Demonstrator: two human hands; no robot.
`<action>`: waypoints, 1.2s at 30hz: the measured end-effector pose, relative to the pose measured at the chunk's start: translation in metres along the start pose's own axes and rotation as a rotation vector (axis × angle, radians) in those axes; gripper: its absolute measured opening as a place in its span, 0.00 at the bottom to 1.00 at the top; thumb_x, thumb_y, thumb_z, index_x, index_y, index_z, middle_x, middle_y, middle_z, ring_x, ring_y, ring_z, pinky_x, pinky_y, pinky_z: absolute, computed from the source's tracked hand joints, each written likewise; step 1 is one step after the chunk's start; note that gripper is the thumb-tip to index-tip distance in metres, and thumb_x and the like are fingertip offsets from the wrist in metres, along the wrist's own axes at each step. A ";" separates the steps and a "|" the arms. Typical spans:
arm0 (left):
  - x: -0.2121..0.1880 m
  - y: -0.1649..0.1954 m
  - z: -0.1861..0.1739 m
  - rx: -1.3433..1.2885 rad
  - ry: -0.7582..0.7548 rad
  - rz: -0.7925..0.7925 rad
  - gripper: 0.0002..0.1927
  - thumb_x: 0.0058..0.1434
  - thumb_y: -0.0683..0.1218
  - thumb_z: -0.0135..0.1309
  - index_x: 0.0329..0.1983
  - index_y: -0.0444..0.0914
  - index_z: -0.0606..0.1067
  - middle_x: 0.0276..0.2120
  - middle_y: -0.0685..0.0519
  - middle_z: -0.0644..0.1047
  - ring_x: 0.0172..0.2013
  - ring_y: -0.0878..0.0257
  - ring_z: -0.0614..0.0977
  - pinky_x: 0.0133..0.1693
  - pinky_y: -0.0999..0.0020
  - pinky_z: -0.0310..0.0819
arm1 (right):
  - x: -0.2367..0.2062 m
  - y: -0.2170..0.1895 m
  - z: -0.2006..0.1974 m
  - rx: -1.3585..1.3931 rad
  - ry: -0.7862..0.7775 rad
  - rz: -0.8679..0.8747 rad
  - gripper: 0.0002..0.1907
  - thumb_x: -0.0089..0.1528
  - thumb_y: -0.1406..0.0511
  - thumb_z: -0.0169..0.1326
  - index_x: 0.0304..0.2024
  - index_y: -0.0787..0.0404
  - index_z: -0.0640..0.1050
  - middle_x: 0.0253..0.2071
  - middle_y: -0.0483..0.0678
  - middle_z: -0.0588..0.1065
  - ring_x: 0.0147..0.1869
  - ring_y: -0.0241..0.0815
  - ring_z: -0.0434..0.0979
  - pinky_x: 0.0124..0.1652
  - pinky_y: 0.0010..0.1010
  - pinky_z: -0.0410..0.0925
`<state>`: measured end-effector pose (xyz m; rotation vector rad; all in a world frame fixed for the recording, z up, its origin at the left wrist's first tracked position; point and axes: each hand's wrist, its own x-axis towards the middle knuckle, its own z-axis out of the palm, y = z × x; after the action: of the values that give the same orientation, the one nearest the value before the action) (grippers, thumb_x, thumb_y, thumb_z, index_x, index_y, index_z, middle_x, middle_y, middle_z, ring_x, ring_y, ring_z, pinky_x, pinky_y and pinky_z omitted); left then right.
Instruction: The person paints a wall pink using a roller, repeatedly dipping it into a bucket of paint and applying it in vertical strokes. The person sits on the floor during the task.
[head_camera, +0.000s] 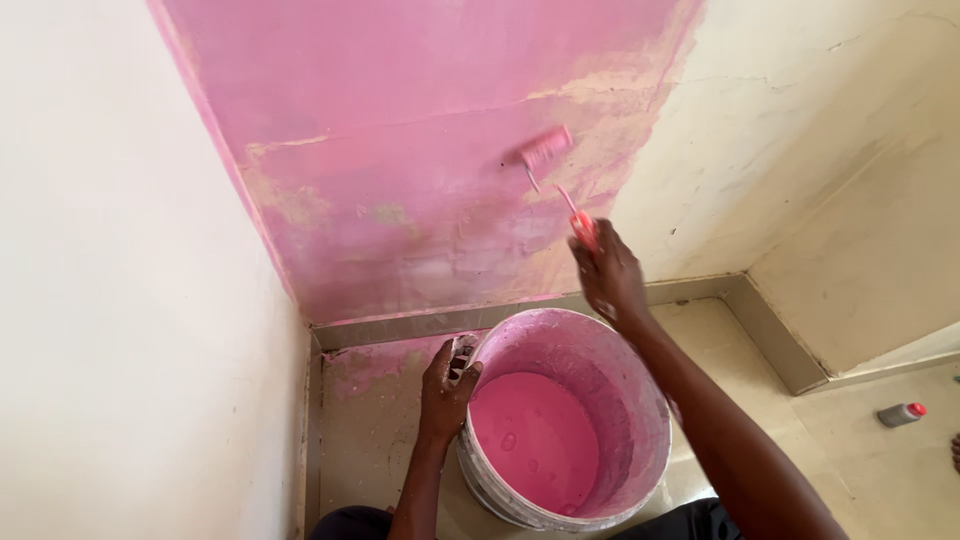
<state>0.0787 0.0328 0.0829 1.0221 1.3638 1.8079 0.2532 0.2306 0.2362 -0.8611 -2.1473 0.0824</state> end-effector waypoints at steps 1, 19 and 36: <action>0.000 -0.002 0.000 -0.022 -0.004 0.010 0.19 0.64 0.43 0.56 0.58 0.35 0.74 0.43 0.49 0.81 0.41 0.63 0.81 0.44 0.65 0.77 | 0.005 -0.008 0.003 0.064 0.023 0.012 0.19 0.73 0.58 0.50 0.54 0.68 0.69 0.35 0.60 0.76 0.31 0.49 0.75 0.30 0.41 0.69; -0.001 0.008 -0.011 0.170 0.038 -0.013 0.25 0.63 0.49 0.58 0.62 0.35 0.72 0.49 0.45 0.81 0.48 0.57 0.81 0.49 0.60 0.76 | -0.014 -0.046 0.054 0.811 -0.100 0.552 0.25 0.73 0.49 0.43 0.53 0.66 0.68 0.30 0.48 0.72 0.31 0.37 0.68 0.31 0.32 0.64; 0.154 0.164 0.064 -0.056 -0.233 0.081 0.19 0.71 0.55 0.45 0.54 0.38 0.73 0.43 0.51 0.81 0.40 0.63 0.84 0.40 0.65 0.78 | 0.102 -0.073 0.017 0.871 -0.052 0.374 0.20 0.69 0.57 0.55 0.47 0.70 0.75 0.36 0.49 0.71 0.38 0.40 0.71 0.38 0.32 0.68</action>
<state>0.0528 0.1522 0.2830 1.2314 1.1399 1.7129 0.1556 0.2398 0.3157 -0.7016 -1.6902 1.1400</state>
